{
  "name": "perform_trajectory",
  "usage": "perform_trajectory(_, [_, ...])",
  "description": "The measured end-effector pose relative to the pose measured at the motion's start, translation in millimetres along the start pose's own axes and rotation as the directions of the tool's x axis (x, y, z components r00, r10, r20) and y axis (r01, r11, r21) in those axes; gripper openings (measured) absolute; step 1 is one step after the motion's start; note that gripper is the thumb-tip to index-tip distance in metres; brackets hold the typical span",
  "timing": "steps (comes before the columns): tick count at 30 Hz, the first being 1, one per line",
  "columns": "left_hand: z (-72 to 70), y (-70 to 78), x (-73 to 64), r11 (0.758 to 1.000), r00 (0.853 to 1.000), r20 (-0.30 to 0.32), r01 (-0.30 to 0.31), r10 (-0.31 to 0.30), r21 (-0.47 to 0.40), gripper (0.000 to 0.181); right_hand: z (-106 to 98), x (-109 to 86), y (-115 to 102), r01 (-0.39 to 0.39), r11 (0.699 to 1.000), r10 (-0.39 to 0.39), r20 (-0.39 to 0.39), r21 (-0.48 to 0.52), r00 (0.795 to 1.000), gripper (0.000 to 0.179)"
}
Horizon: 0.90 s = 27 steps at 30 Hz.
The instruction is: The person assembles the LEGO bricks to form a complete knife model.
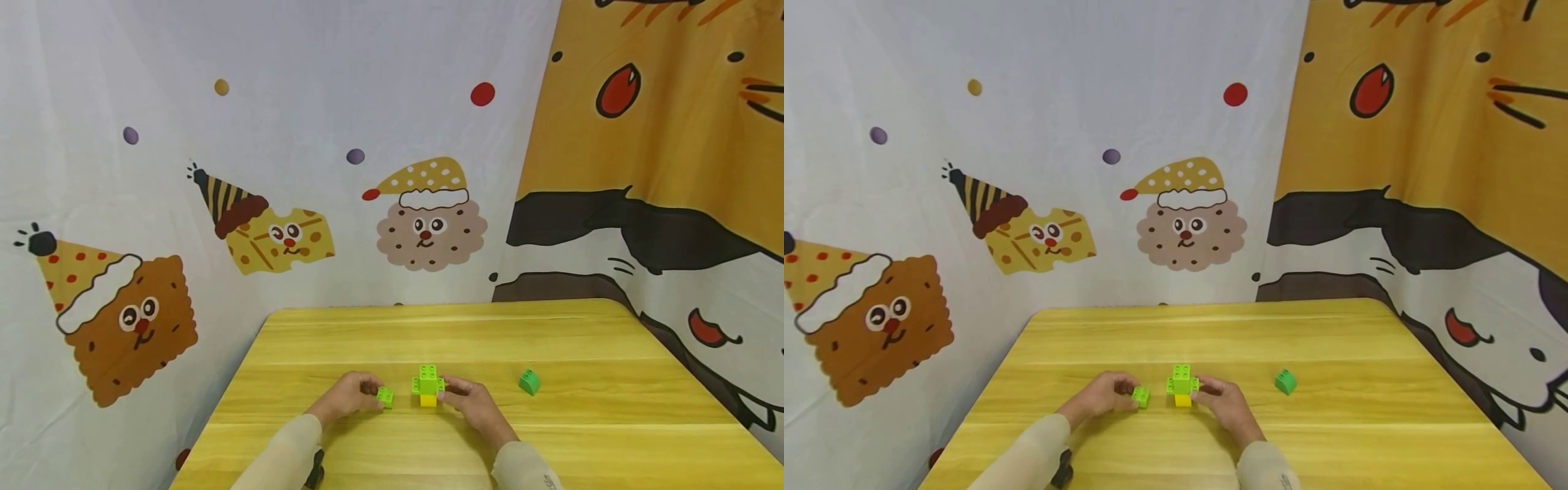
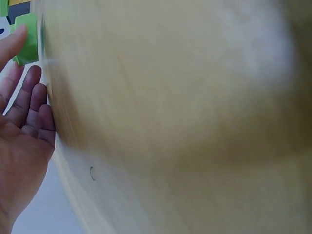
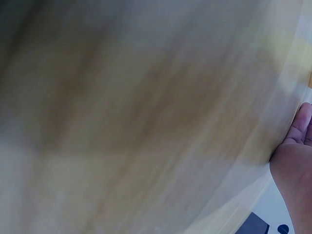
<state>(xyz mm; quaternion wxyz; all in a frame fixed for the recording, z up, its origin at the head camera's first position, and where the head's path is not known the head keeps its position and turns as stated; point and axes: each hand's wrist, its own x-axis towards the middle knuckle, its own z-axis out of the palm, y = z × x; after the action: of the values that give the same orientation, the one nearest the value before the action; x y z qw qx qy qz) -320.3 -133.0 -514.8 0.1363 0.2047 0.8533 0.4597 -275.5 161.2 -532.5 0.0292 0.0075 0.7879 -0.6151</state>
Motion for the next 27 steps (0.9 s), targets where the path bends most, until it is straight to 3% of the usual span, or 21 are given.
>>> perform_trajectory(11, [-3.2, 8.0, 3.8, 0.998, 0.996, -0.083, 0.039, -0.042, -0.045, 0.031, -1, -3.1, -4, -0.007, 1.0, 0.007, 0.012, 0.006, 1.0, 0.052])
perform_trajectory(27, [-16.2, 36.8, 22.2, 0.998, 0.985, -0.172, -0.042, 0.032, -0.055, 0.025, 0, -2.3, -4, -0.02, 1.0, 0.02, 0.012, 0.0, 1.0, 0.052])
